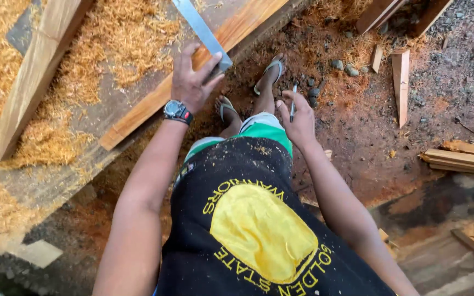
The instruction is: Measuring and marking wooden planks using a square and pen.
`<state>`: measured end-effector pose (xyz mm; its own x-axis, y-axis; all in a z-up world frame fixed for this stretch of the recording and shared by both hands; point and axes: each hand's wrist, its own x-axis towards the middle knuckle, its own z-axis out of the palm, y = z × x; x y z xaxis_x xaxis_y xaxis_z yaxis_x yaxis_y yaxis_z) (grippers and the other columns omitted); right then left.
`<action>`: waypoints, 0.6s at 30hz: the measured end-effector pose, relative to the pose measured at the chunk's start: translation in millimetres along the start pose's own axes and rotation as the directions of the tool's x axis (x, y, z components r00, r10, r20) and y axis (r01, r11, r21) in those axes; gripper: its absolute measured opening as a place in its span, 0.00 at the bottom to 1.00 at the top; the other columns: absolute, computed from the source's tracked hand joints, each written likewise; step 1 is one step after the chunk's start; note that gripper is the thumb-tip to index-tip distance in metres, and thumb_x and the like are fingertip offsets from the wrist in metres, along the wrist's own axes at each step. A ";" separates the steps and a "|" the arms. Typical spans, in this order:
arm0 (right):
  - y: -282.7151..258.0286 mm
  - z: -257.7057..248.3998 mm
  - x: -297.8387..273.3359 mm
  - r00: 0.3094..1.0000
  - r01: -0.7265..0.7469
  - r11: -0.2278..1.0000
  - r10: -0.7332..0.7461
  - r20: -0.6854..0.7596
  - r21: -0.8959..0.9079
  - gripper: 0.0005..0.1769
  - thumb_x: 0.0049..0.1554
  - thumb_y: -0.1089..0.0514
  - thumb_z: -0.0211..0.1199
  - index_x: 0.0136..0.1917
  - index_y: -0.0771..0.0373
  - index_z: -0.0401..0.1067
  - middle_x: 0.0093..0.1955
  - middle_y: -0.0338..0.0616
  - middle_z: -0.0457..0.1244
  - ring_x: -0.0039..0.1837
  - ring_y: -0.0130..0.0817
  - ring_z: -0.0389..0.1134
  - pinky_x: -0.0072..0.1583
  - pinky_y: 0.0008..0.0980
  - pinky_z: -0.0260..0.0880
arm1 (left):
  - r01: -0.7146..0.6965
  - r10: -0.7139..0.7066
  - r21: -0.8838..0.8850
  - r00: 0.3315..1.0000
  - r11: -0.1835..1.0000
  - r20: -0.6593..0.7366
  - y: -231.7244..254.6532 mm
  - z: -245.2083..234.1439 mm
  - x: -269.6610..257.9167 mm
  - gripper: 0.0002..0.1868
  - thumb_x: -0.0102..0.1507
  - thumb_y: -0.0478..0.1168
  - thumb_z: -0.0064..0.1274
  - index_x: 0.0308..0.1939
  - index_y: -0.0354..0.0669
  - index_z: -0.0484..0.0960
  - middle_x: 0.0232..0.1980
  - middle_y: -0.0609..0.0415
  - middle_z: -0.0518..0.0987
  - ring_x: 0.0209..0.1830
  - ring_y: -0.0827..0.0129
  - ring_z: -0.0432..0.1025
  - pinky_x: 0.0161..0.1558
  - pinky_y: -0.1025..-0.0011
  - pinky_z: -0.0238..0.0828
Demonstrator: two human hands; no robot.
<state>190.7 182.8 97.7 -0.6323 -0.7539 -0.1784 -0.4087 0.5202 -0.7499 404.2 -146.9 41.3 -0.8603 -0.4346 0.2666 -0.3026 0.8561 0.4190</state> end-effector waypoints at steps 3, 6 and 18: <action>-15.0 -6.3 3.0 0.999 -0.028 1.000 0.028 0.044 0.013 0.21 0.80 0.49 0.65 0.77 0.64 0.81 0.71 0.56 0.77 0.70 0.54 0.78 0.69 0.56 0.78 | 0.007 -0.008 0.014 0.998 1.000 0.062 2.6 1.1 -3.8 0.35 0.79 0.60 0.82 0.88 0.69 0.87 0.94 0.35 0.67 0.86 0.37 0.77 0.80 0.28 0.79; -22.0 -8.9 15.9 0.998 -0.026 0.999 0.023 0.064 0.039 0.18 0.80 0.52 0.66 0.75 0.64 0.81 0.67 0.54 0.78 0.64 0.48 0.80 0.65 0.53 0.82 | 0.026 -0.031 0.056 0.996 0.998 0.081 2.0 4.3 1.4 0.39 0.78 0.60 0.85 0.90 0.76 0.84 0.96 0.38 0.65 0.87 0.41 0.79 0.81 0.27 0.73; -35.2 -2.6 50.9 0.993 -0.094 0.968 0.075 0.090 0.231 0.16 0.82 0.51 0.61 0.75 0.53 0.85 0.59 0.34 0.83 0.44 0.23 0.71 0.45 0.31 0.65 | 0.047 -0.057 0.130 0.996 0.990 0.074 -9.0 22.7 -6.5 0.36 0.82 0.72 0.77 0.92 0.84 0.82 0.97 0.42 0.65 0.74 0.51 0.86 0.81 0.36 0.73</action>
<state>171.2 127.2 116.7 -0.5995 -0.7456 -0.2910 -0.1840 0.4822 -0.8565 403.3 -145.5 16.1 -0.8698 -0.4604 0.1776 -0.3931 0.8641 0.3144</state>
